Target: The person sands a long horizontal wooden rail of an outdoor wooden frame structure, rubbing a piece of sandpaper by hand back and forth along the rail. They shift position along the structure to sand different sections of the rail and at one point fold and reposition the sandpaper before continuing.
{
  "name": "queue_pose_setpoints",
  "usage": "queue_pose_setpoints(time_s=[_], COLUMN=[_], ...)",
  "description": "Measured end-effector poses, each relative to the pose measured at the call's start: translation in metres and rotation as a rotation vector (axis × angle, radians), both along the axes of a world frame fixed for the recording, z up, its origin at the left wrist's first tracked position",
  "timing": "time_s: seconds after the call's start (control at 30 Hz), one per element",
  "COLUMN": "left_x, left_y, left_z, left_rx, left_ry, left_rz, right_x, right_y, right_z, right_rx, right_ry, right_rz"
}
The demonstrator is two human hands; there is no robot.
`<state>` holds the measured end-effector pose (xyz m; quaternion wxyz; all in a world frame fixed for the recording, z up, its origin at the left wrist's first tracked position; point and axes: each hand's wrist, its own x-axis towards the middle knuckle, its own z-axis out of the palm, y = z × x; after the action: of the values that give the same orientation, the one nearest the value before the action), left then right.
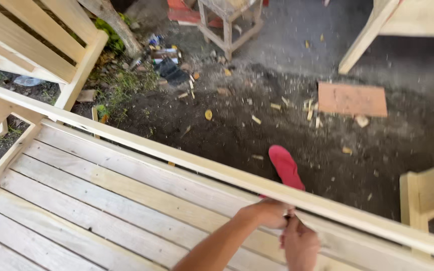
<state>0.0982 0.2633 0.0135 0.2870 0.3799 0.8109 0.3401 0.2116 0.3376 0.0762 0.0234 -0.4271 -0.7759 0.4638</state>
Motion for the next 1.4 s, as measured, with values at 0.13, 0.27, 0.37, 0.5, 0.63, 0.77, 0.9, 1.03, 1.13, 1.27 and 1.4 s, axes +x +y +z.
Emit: queue_pose_setpoints(time_s=[0.13, 0.27, 0.37, 0.5, 0.63, 0.77, 0.9, 1.03, 1.13, 1.27, 1.4], left_x=[0.019, 0.021, 0.009, 0.004, -0.006, -0.034, -0.041, -0.051, -0.074, -0.074, -0.018], left_y=[0.004, -0.007, -0.029, -0.045, -0.042, -0.036, -0.029, -0.043, -0.073, -0.084, -0.056], left_z=[-0.002, -0.011, -0.018, -0.026, -0.048, -0.076, -0.073, -0.026, 0.016, 0.041, 0.026], left_rx=[0.095, 0.189, 0.175, 0.275, 0.275, 0.072, -0.006, 0.177, 0.015, 0.081, 0.279], left_ry=[-0.324, 0.267, 0.281, 0.226, 0.083, -0.002, -0.014, 0.050, 0.108, 0.295, -0.173], left_rz=[-0.147, 0.157, 0.291, 0.290, 0.220, 0.149, 0.202, 0.356, 0.461, 0.391, 0.298], right_x=[0.041, 0.034, 0.004, -0.021, -0.028, -0.031, -0.029, -0.045, -0.071, -0.061, 0.007], right_y=[0.004, -0.005, -0.011, -0.017, -0.029, -0.040, -0.046, -0.054, -0.060, -0.054, -0.035], right_z=[0.011, -0.030, -0.068, -0.084, -0.076, -0.078, -0.086, -0.081, -0.065, -0.039, -0.025], right_rx=[-0.023, -0.122, -0.299, -0.171, -0.006, 0.107, 0.376, 0.442, 0.296, 0.024, -0.086], right_ry=[0.018, 0.254, 0.400, 0.326, 0.319, 0.342, 0.315, 0.457, 0.497, 0.683, 0.414], right_rz=[-0.090, -0.096, 0.002, -0.118, -0.180, -0.124, -0.058, 0.111, 0.207, 0.189, -0.093])
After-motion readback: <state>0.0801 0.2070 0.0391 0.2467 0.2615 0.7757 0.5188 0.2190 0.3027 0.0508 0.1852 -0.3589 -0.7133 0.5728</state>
